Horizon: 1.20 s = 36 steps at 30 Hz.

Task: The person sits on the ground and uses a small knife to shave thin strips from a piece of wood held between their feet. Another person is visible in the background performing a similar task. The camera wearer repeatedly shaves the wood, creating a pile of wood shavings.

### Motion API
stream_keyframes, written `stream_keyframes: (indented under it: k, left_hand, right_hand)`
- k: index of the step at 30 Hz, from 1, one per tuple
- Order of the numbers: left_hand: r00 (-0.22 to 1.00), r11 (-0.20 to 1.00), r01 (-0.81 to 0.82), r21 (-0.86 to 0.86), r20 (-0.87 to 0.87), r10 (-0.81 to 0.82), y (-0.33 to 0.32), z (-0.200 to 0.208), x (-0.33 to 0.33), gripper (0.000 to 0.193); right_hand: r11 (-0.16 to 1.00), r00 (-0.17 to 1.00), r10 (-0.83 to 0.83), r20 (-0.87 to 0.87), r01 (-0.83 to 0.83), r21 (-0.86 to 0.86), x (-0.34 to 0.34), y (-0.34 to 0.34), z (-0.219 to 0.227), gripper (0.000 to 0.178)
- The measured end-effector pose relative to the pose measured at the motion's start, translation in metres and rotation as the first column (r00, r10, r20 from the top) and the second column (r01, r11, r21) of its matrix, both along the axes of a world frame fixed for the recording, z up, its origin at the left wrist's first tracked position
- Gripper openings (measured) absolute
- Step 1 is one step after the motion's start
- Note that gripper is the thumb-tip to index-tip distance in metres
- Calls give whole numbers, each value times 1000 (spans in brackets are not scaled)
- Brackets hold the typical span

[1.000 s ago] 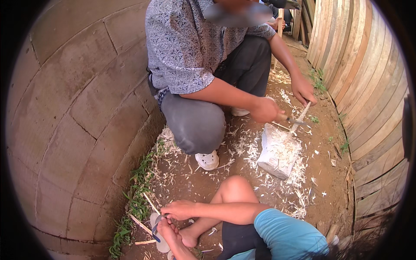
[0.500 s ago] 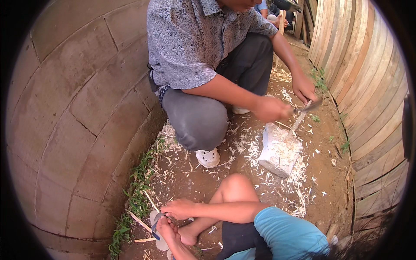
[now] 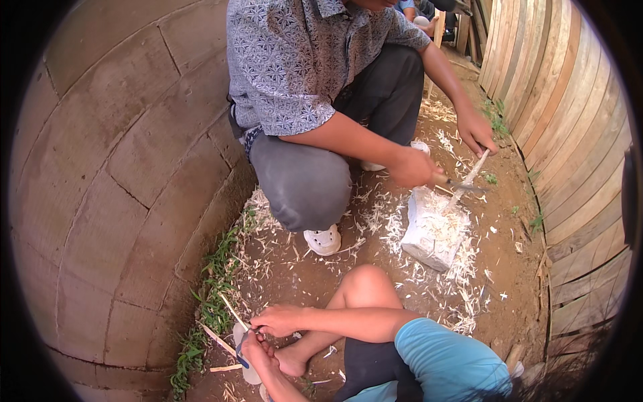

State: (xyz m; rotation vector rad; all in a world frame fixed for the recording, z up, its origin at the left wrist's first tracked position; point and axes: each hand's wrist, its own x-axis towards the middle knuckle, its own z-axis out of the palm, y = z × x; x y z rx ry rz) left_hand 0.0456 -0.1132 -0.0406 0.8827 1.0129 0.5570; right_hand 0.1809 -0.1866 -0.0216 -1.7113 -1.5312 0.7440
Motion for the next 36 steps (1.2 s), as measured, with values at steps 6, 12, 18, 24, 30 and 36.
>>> stream_keyframes:
  k: [6, 12, 18, 24, 30, 36]
  left_hand:
    - [1000, 1000, -4, 15, -20, 5, -3, 3, 2, 19]
    - [998, 997, -32, 70, -46, 35, -3, -17, 2, 18]
    - [997, 995, -46, 86, -60, 51, -6, -10, 0, 17]
    - [986, 987, -21, 159, -158, 47, -6, -18, 0, 19]
    - [957, 949, 255, 185, -191, -220, -65, 12, 13, 23]
    - [989, 957, -58, 285, -113, 94, -3, 17, -2, 24]
  right_hand:
    - [1000, 1000, -5, -16, 5, -8, 4, 0, 1, 17]
    - [998, 998, -44, 52, 41, 47, 7, 5, -19, 16]
    - [994, 994, -54, 94, 45, 97, 3, 9, -23, 17]
    - [986, 995, -51, 85, 37, 160, 8, 15, -42, 16]
    - [817, 829, -555, 61, 558, -148, 82, 29, -84, 16]
    - [787, 790, -600, -124, 611, 85, 38, 36, -45, 17]
